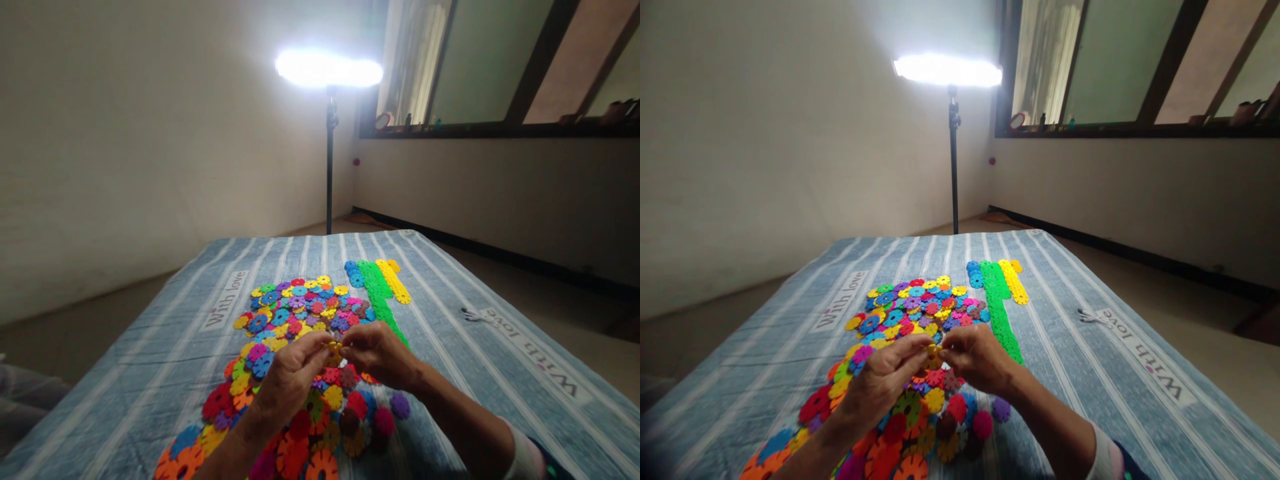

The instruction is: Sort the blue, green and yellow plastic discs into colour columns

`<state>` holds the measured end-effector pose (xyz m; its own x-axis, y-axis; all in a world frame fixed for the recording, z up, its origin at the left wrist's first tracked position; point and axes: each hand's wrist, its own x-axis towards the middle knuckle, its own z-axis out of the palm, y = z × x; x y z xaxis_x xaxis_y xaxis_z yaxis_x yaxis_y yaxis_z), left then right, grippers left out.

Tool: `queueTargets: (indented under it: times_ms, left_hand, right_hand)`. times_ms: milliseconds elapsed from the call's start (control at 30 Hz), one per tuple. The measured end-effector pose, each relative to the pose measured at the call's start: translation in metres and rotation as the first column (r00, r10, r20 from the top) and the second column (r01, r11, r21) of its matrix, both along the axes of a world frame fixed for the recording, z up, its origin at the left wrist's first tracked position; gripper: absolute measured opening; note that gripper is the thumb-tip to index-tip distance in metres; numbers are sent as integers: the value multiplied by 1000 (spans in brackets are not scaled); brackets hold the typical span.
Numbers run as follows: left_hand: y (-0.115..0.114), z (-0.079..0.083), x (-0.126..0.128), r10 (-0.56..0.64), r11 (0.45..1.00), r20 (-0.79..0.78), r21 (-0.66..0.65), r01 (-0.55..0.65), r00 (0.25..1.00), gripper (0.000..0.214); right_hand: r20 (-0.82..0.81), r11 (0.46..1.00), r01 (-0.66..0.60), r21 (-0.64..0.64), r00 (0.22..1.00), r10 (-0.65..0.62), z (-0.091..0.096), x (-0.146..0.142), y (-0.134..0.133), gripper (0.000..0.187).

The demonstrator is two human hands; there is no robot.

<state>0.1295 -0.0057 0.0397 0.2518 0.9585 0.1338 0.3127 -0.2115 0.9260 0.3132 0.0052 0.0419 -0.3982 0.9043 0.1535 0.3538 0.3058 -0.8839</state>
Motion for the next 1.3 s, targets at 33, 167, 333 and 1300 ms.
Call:
queueTargets:
  times_ms: [33,167,333,1300]
  left_hand:
    - [0,0,0,-11,1000,10,-14,11,1000,26]
    - [4,-2,-4,7,999,24,-39,-6,1000,31]
    - [11,-9,-12,74,997,-31,19,-73,997,28]
    - [23,-6,-30,152,980,-194,160,-122,969,23]
  right_hand:
    - [-22,1000,-5,-18,1000,5,1,4,3,16]
    - [-25,987,160,-30,987,-161,3,46,28,20]
    - [153,830,557,24,819,-553,-19,122,64,23]
    - [445,790,592,159,672,-592,-53,153,87,23]
